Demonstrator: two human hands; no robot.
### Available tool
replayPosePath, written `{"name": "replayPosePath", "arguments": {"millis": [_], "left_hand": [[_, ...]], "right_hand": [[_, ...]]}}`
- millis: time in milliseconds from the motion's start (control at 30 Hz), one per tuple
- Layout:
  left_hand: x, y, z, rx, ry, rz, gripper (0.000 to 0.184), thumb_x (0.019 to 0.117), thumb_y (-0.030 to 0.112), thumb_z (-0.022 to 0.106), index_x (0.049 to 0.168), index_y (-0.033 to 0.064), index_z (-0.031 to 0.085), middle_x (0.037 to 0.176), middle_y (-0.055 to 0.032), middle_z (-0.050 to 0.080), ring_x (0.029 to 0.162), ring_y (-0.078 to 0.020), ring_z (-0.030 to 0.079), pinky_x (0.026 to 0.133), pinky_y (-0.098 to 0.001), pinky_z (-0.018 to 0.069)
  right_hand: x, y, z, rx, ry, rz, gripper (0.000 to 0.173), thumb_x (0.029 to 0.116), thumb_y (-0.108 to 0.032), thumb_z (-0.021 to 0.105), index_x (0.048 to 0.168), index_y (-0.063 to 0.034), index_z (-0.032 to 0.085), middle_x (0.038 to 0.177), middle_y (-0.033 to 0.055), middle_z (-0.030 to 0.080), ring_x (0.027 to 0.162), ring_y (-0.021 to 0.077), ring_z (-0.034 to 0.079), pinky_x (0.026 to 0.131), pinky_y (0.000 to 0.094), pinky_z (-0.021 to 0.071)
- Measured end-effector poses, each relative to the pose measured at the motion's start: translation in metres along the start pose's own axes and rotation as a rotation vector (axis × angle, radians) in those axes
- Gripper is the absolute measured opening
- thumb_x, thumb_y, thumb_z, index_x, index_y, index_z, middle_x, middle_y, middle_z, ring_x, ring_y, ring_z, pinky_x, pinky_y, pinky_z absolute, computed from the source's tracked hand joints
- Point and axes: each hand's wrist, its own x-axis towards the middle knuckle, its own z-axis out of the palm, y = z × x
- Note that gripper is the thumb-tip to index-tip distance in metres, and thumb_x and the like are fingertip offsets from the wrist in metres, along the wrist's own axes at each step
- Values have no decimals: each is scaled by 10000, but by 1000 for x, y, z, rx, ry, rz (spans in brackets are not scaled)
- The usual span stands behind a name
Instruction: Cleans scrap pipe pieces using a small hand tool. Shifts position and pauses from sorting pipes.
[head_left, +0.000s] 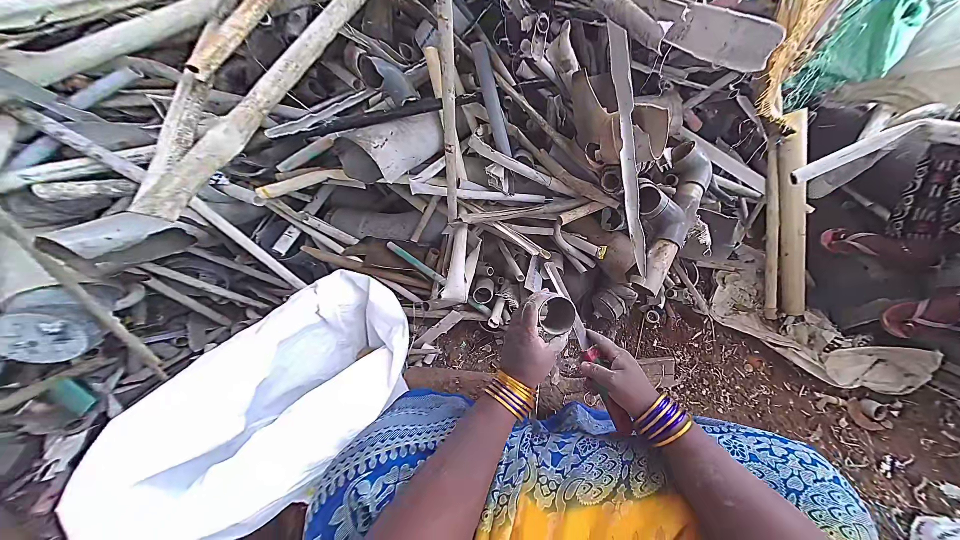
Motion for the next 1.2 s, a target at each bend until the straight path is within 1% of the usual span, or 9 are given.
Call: {"name": "replayPosePath", "arguments": {"millis": [200,333,500,567,633,733,900,1100,1200], "left_hand": [[10,10,-9,26,-8,-101,673,750,111,871,1335,-85,602,1292,-277,654,1198,-394,648,1057,-489,497],[37,-7,-64,402,351,44,643,673,61,870,1260,-66,642,1268,-241,679,1168,-412,660,995,-562,516],[55,-13,-183,893,126,-872,661,890,156,720,1483,-5,477,1518,-267,474,1440,-445,408,1168,-671,244],[49,-23,-194,890,83,-949,825,866,194,774,1546,-40,371,1624,-324,274,1520,-515,223,1173,-755,132],[46,-21,-185,862,73,-868,950,852,278,826,1583,-28,303,1663,-311,181,1551,-504,132,1181,-760,71],[50,-12,-161,757,-70,-762,859,924,380,767,1565,-20,359,1616,-286,333,1546,-458,209,1207,-719,47],[56,-3,-113,624,-622,-776,600,1053,442,555,1460,2,524,1421,-235,586,1357,-378,542,1138,-591,377],[36,-8,-22,612,-1183,-595,659,1049,444,573,1490,-35,466,1464,-277,530,1396,-392,501,1164,-559,369],[44,-31,10,563,-1275,-536,648,1046,443,582,1497,-10,475,1459,-261,546,1396,-383,503,1177,-555,354]], "right_hand": [[-2,1,1,75,104,54,521,975,5,574,1476,20,432,1025,114,640,648,98,626,578,245,552],[3,10,5,-26,174,39,497,980,-21,581,1460,14,458,1047,134,643,680,104,618,607,270,537],[3,9,5,-51,166,31,507,973,-27,584,1463,9,461,1049,137,635,687,116,617,612,284,537],[3,6,9,-40,153,36,496,980,-12,578,1462,6,461,1037,133,639,679,113,621,606,274,540],[2,3,12,-35,131,34,488,980,-15,588,1453,3,471,1004,115,644,662,101,623,599,258,542],[2,5,12,-35,89,50,490,978,-22,592,1450,15,466,1032,129,652,667,111,618,613,275,541],[5,4,8,116,132,266,446,1003,-11,565,1438,14,471,1057,152,615,714,156,626,640,296,548],[14,2,4,323,251,348,420,972,65,529,1385,42,458,973,150,615,709,167,639,658,301,556],[19,11,4,354,209,344,456,948,60,609,1379,62,458,1029,179,623,782,200,654,728,339,570]]}}
